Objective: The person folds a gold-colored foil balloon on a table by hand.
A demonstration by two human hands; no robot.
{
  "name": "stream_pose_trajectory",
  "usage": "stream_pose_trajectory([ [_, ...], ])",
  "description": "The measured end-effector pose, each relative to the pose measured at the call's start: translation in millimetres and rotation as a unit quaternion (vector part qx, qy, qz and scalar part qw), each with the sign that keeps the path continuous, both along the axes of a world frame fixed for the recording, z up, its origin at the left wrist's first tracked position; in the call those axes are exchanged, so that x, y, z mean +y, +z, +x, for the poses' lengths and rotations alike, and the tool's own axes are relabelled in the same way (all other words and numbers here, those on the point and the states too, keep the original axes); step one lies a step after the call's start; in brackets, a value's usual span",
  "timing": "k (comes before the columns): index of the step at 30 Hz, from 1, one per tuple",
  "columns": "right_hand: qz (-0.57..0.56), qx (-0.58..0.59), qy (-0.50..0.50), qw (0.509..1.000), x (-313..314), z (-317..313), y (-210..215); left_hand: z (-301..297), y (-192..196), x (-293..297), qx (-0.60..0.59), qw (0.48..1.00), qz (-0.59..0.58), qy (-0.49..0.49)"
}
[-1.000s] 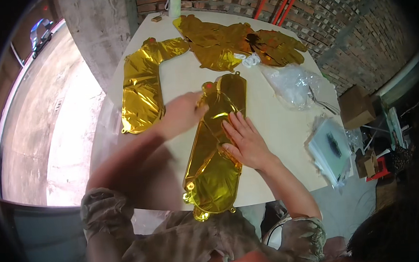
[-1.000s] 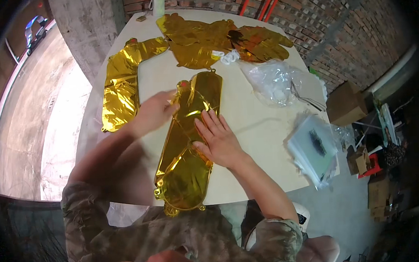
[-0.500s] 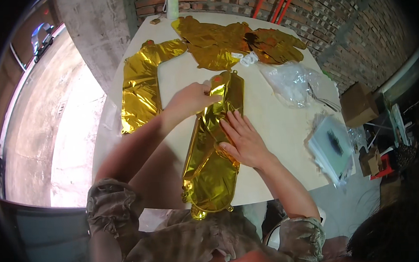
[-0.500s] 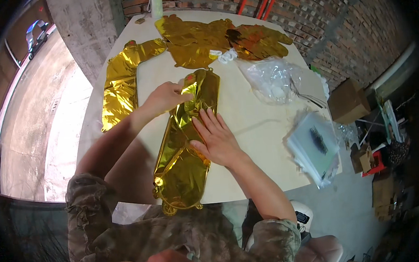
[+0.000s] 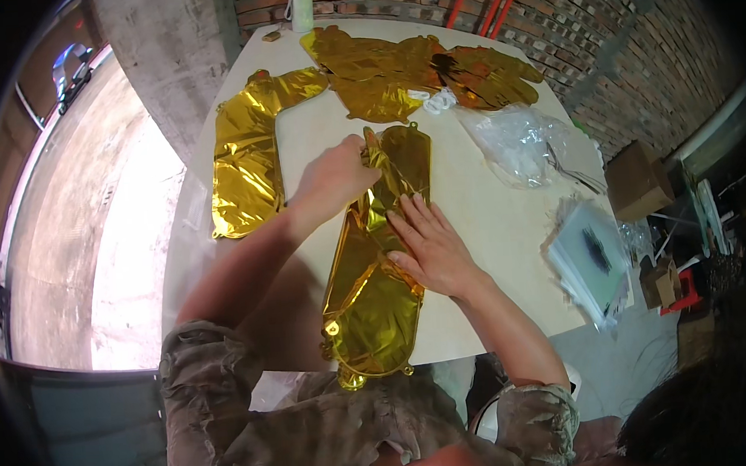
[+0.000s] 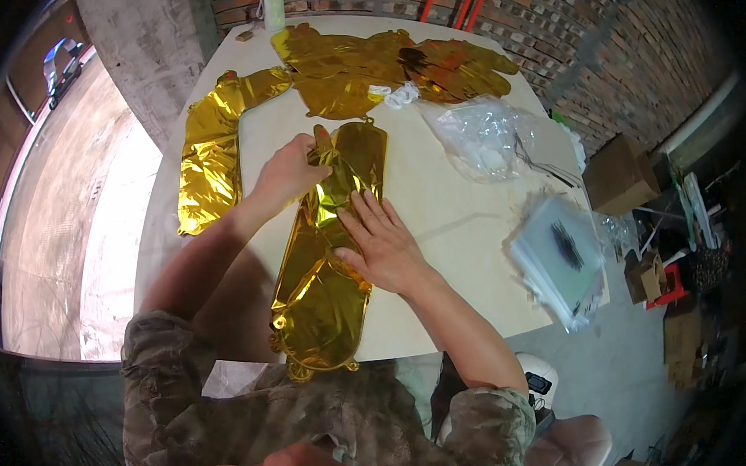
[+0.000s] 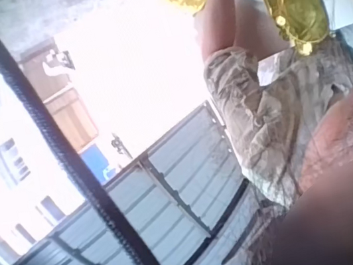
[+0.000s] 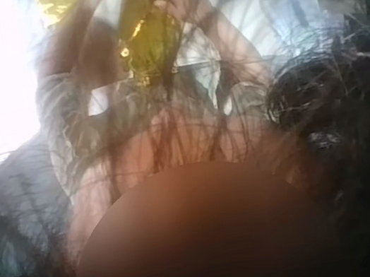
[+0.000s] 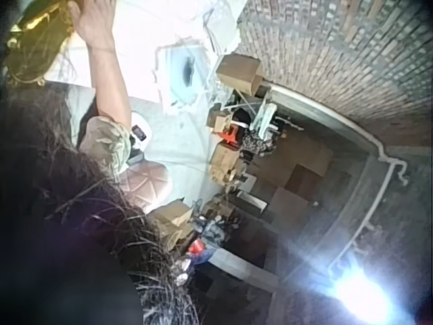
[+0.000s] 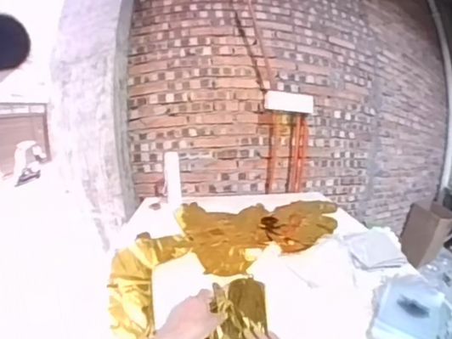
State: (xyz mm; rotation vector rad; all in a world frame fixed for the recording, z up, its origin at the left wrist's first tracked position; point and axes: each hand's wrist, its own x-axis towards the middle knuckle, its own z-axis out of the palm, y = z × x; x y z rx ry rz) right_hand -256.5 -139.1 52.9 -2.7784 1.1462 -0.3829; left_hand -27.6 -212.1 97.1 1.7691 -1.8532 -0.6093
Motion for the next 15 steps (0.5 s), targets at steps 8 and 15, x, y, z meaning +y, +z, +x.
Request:
stream_pose_trajectory([
  [8, 0.002, 0.003, -0.006, 1.000, -1, 0, 1, -31, -12, 37, -0.144, 0.969, -0.184, -0.079],
  [15, 0.016, 0.034, -0.005, 0.999, -2, 1, 1, -28, -25, 44, -0.133, 0.949, -0.211, -0.192],
])
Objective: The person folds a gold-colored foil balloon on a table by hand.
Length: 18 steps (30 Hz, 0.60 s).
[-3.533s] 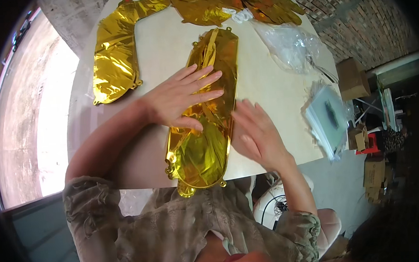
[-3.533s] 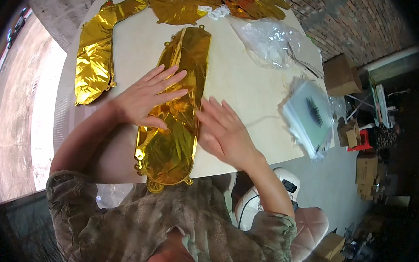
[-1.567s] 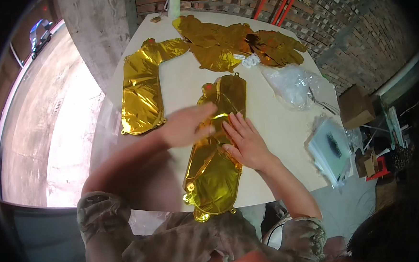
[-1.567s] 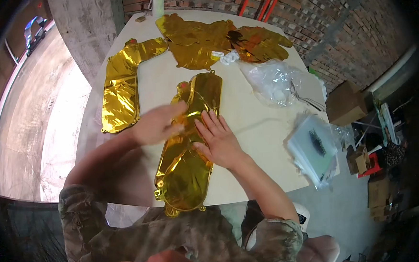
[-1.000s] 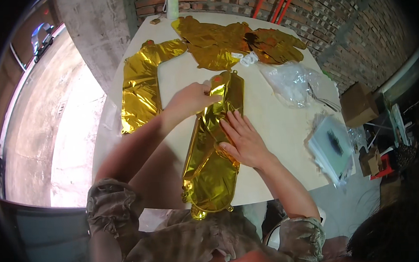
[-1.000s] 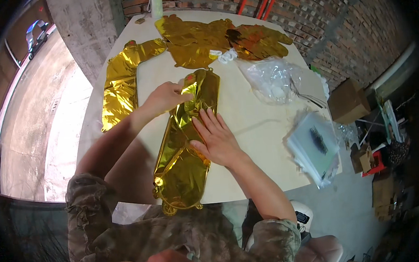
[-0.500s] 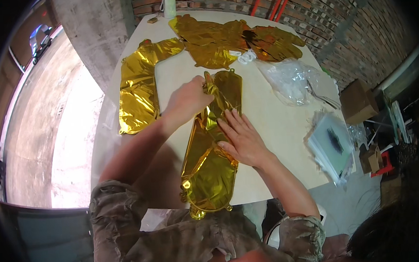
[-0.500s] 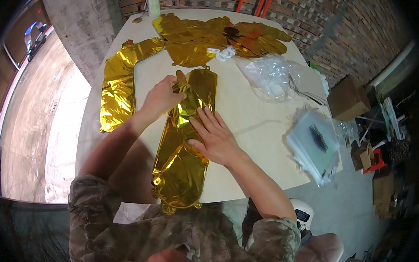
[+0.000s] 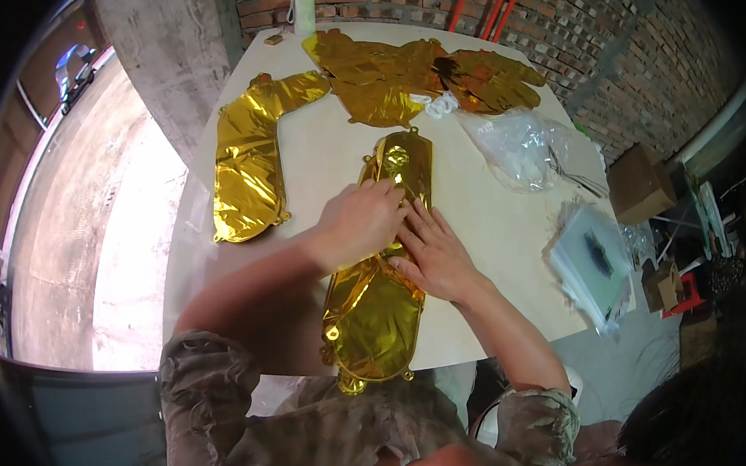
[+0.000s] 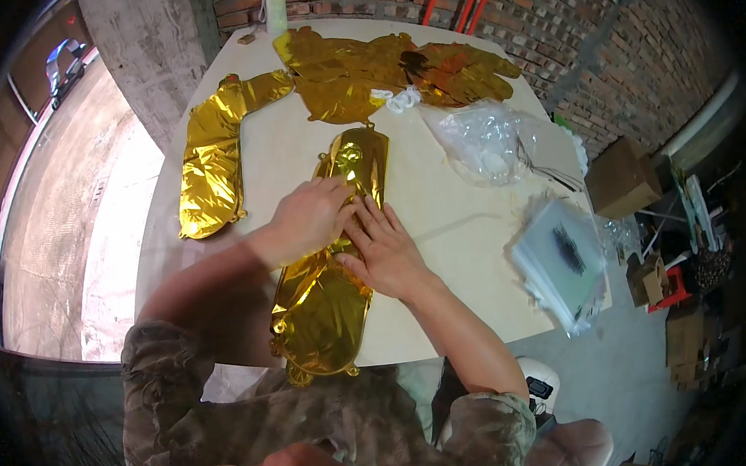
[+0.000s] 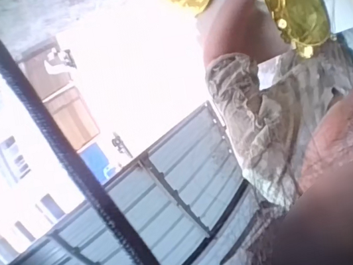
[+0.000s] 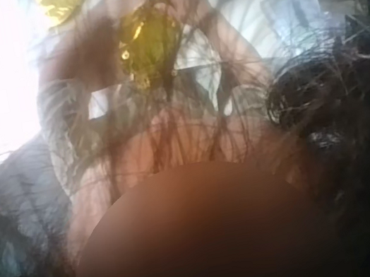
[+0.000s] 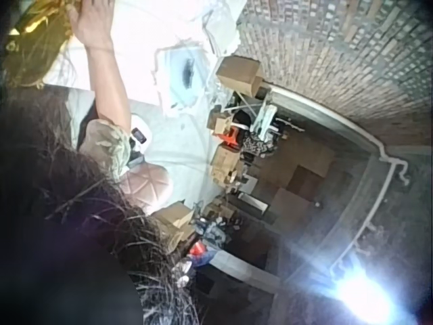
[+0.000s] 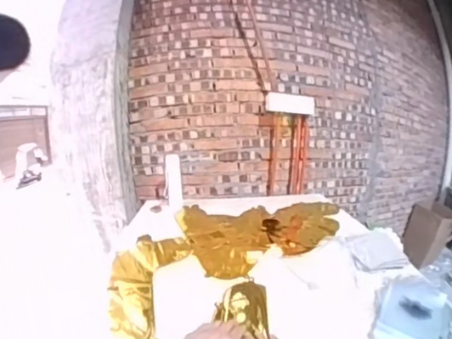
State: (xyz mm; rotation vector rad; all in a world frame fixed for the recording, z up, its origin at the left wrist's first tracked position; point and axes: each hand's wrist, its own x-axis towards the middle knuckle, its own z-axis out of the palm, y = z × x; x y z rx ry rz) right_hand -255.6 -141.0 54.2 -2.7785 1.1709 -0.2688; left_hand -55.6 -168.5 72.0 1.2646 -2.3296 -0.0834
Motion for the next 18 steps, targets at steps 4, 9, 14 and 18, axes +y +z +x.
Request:
stream_pose_trajectory([
  [4, -0.010, -0.035, -0.001, 0.999, 1, 0, -2, 3, 2, -2, 0.038, 0.999, 0.029, -0.012],
  [9, -0.022, -0.017, 0.005, 1.000, 1, -2, -3, 19, 12, -26, 0.072, 0.991, 0.109, -0.010],
  [14, -0.016, -0.015, 0.007, 1.000, 1, -1, -3, 39, -6, -54, 0.041, 0.993, -0.004, -0.110],
  [18, -0.026, -0.025, 0.015, 0.999, 1, -2, -6, 47, -23, -62, -0.045, 0.985, -0.031, -0.164],
])
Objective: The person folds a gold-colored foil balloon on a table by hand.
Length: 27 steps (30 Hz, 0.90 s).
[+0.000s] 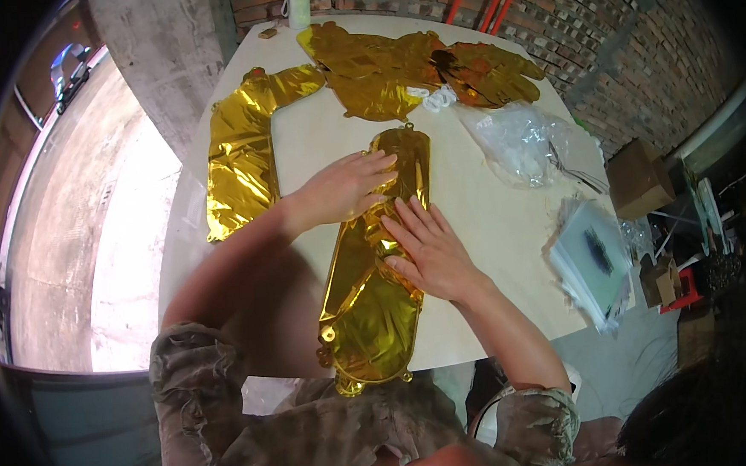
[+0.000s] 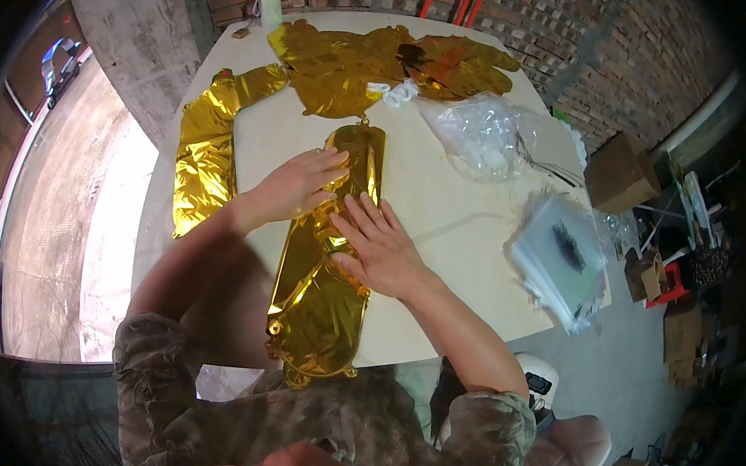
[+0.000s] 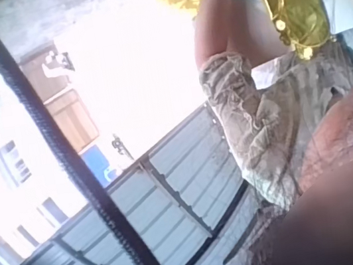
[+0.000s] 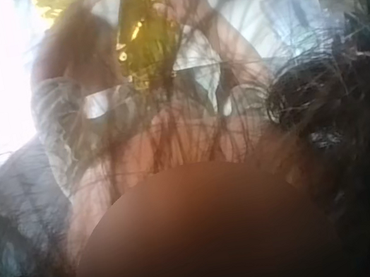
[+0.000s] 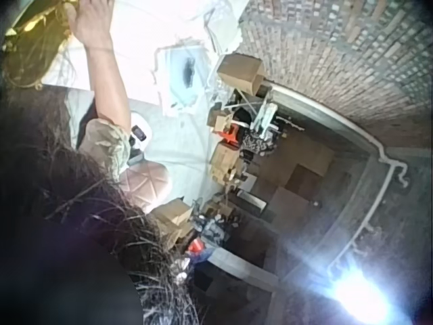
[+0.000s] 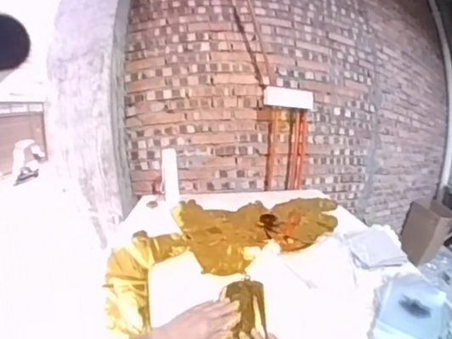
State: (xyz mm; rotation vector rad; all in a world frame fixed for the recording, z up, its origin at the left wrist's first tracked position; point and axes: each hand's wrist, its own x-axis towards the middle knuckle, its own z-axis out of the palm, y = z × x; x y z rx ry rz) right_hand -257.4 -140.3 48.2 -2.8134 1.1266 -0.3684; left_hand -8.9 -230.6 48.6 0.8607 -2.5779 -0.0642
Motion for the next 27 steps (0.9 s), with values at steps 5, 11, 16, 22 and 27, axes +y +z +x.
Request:
stream_pose_trajectory([
  [5, 0.006, 0.003, -0.001, 1.000, 0, 0, 2, 3, -9, -5, -0.051, 0.999, -0.007, 0.000],
  [11, 0.025, -0.027, 0.001, 0.999, -2, -2, 11, 6, -11, -2, -0.038, 0.999, 0.006, 0.003],
  [16, 0.051, -0.021, 0.091, 0.994, -4, 7, 31, 4, -13, -2, -0.042, 0.999, 0.032, 0.014],
  [22, 0.066, 0.015, 0.157, 0.985, 3, 10, 16, 1, -14, 0, -0.024, 0.999, 0.018, 0.019],
  [27, 0.063, 0.053, 0.184, 0.980, 14, 9, 22, 2, -16, -2, -0.022, 0.999, 0.039, 0.022],
])
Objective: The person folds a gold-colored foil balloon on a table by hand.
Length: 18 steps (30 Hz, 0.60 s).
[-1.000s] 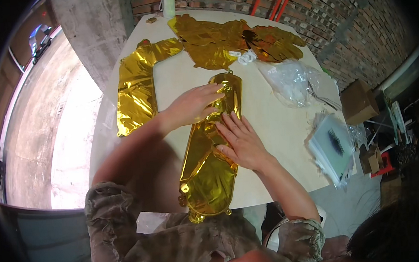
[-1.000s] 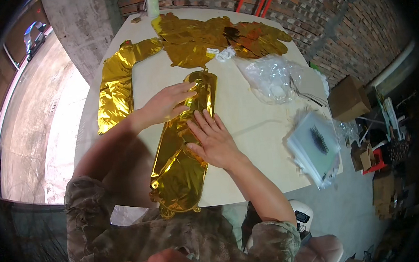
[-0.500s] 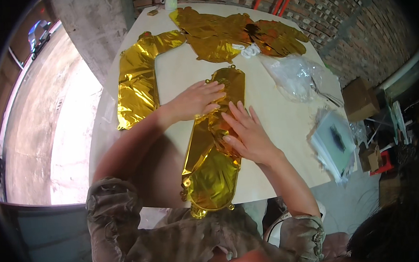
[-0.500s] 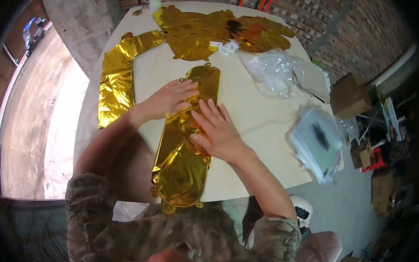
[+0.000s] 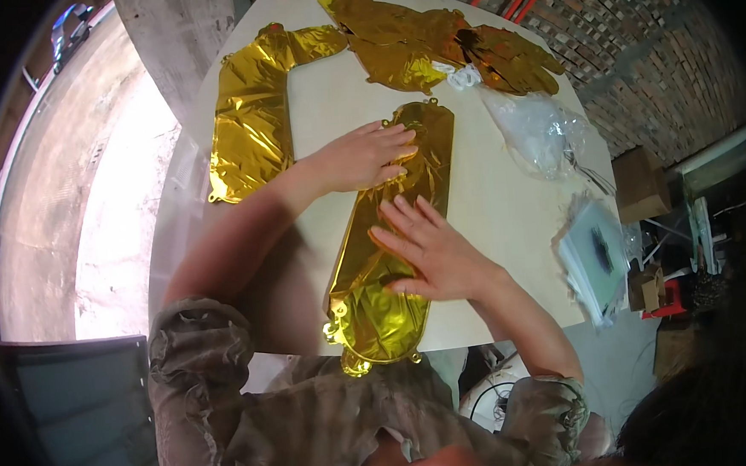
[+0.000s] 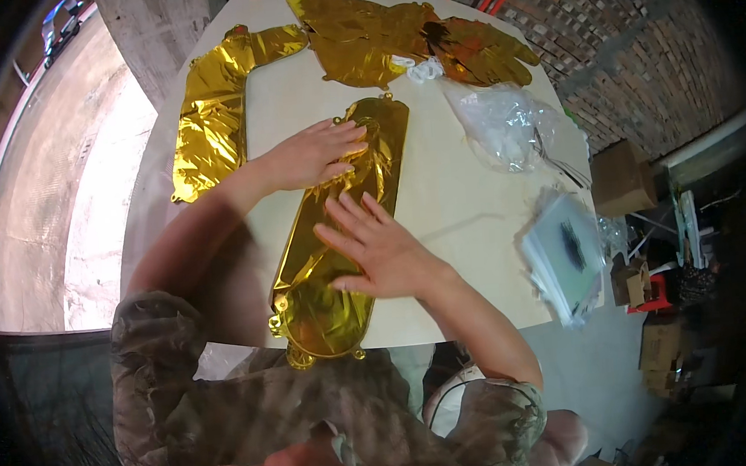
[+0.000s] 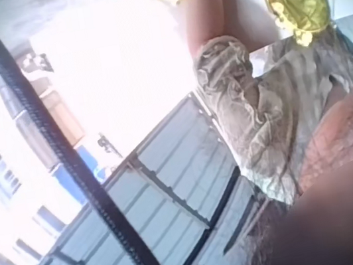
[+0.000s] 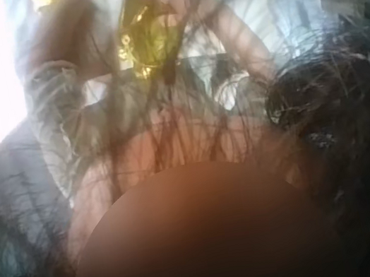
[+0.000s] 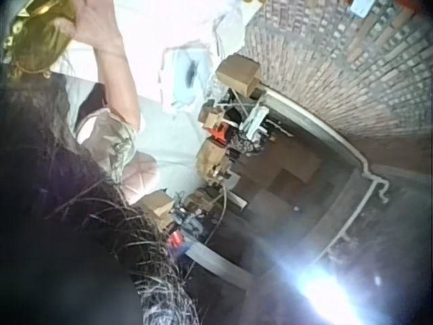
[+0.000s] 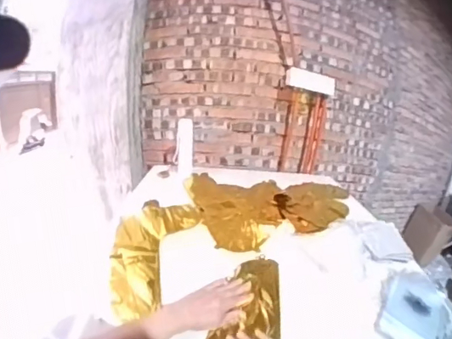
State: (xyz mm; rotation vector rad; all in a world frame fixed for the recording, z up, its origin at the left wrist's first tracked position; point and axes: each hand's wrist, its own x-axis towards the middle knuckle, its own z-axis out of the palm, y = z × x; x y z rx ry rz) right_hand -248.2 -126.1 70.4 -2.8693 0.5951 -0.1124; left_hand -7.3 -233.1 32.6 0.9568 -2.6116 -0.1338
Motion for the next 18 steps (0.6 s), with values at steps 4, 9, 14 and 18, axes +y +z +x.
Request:
stream_pose_trajectory([
  [4, 0.035, -0.011, 0.035, 0.999, 47, -8, -2, 2, -3, -1, -0.004, 1.000, 0.012, -0.003],
  [9, 0.122, -0.007, 0.129, 0.984, 122, -20, 6, 3, 3, 0, -0.008, 1.000, 0.017, -0.006],
  [14, 0.107, -0.096, 0.133, 0.981, 79, -8, 36, 4, -2, 1, -0.006, 1.000, 0.014, -0.002],
  [18, 0.037, -0.034, 0.052, 0.997, 16, 34, 26, 1, 0, 1, 0.003, 1.000, 0.007, -0.008],
])
